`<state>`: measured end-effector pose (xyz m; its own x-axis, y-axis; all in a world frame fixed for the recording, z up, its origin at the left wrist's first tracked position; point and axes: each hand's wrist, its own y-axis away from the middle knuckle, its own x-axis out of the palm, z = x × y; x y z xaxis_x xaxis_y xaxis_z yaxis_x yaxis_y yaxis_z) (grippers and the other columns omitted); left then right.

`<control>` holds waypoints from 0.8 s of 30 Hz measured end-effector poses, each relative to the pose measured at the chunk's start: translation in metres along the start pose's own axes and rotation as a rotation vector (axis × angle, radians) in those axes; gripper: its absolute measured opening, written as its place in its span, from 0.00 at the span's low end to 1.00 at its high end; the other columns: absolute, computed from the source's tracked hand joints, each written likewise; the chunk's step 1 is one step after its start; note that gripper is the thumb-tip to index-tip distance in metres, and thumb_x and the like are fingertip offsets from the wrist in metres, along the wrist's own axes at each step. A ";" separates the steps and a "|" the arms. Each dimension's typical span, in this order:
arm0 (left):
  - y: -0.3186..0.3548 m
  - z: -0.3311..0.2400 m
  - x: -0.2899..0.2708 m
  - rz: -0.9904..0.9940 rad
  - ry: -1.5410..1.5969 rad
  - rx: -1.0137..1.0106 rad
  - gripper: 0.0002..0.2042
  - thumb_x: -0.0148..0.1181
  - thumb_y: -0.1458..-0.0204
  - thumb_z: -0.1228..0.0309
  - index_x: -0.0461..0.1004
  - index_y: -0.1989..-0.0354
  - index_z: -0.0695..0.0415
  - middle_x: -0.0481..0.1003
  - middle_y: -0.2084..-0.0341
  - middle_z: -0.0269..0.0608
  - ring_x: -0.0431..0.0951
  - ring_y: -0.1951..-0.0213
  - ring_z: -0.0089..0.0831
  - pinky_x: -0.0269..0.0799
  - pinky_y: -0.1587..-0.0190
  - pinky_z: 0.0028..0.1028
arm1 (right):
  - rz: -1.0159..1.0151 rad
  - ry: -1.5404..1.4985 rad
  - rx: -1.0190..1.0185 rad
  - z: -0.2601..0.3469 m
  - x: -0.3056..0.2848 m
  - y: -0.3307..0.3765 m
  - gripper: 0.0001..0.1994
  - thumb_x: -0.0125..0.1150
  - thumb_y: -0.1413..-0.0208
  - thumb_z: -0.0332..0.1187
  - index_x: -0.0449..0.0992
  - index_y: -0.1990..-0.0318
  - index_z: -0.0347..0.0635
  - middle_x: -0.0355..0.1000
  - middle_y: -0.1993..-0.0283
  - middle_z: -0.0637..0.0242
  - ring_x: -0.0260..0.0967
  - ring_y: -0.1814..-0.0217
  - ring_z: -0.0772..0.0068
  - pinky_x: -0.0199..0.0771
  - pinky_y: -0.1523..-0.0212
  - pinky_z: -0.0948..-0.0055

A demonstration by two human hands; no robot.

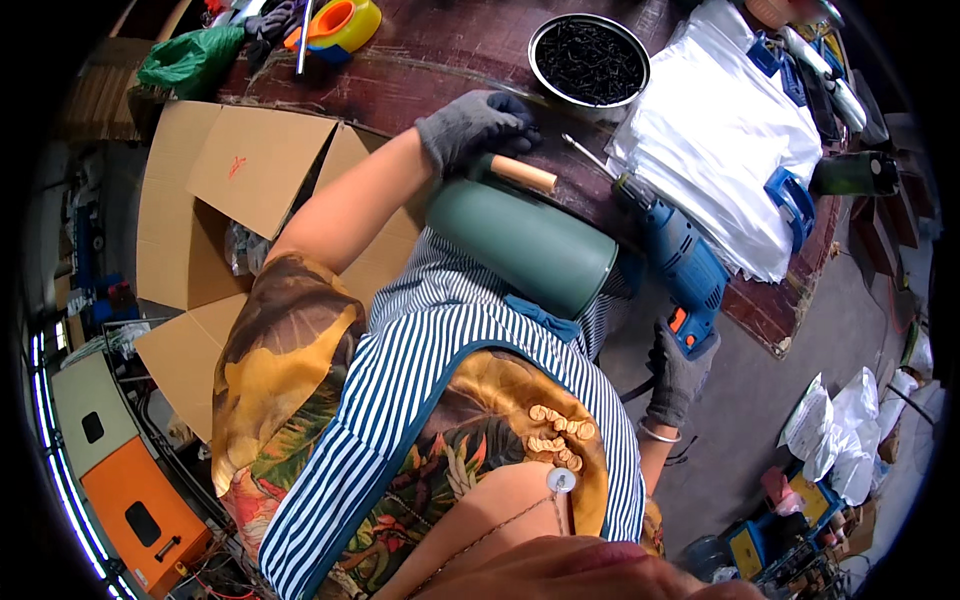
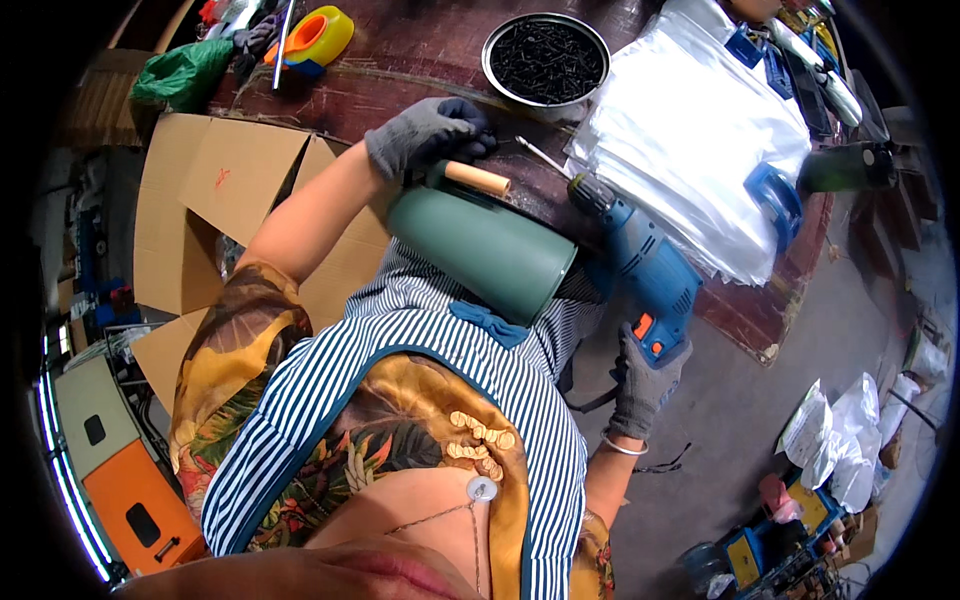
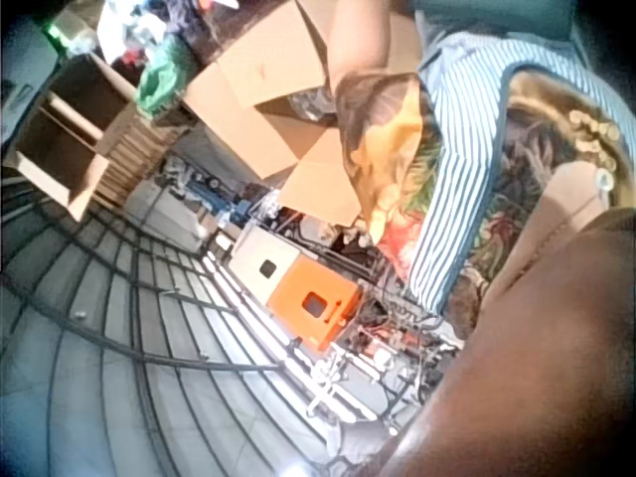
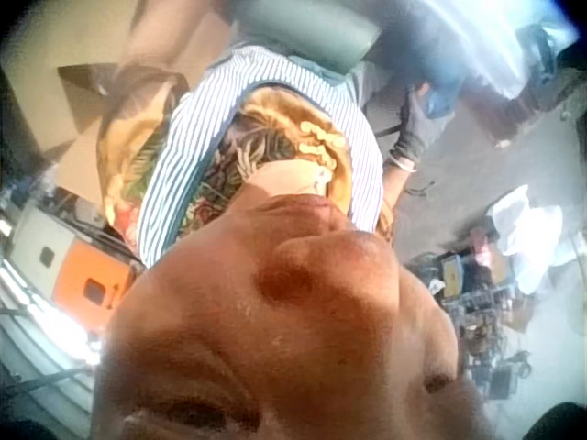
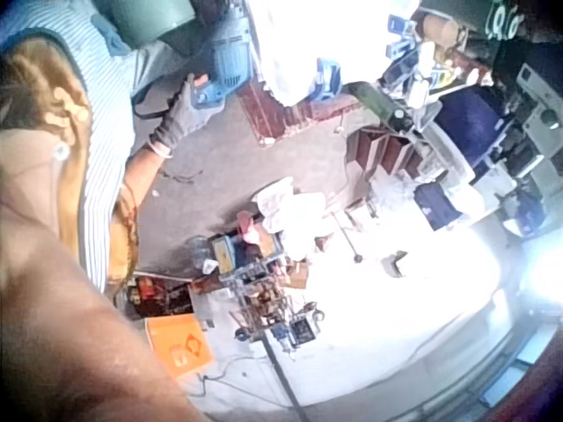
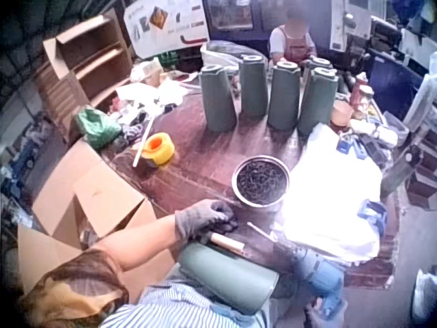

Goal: The person uses a power drill to fasten a wooden handle onto several green insulated bottles, places each bottle into a plastic bag, and packs them into a large cardboard box which they then seal with tape and carry to a storage area.

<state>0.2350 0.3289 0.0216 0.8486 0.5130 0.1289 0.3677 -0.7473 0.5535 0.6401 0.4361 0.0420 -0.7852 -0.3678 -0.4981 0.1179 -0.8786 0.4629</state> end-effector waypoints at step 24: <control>-0.024 -0.006 0.009 0.161 -0.142 0.054 0.11 0.57 0.41 0.76 0.73 0.53 0.68 0.79 0.64 0.45 0.81 0.63 0.28 0.81 0.56 0.26 | 0.047 -0.017 -0.044 -0.009 0.003 -0.005 0.36 0.78 0.57 0.38 0.62 0.43 0.41 0.70 0.67 0.66 0.70 0.76 0.78 0.71 0.79 0.77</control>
<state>0.2317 0.3539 0.0143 0.9416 0.3237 0.0926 0.2399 -0.8381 0.4899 0.6428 0.4369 0.0319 -0.7884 -0.4039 -0.4640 0.1812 -0.8733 0.4523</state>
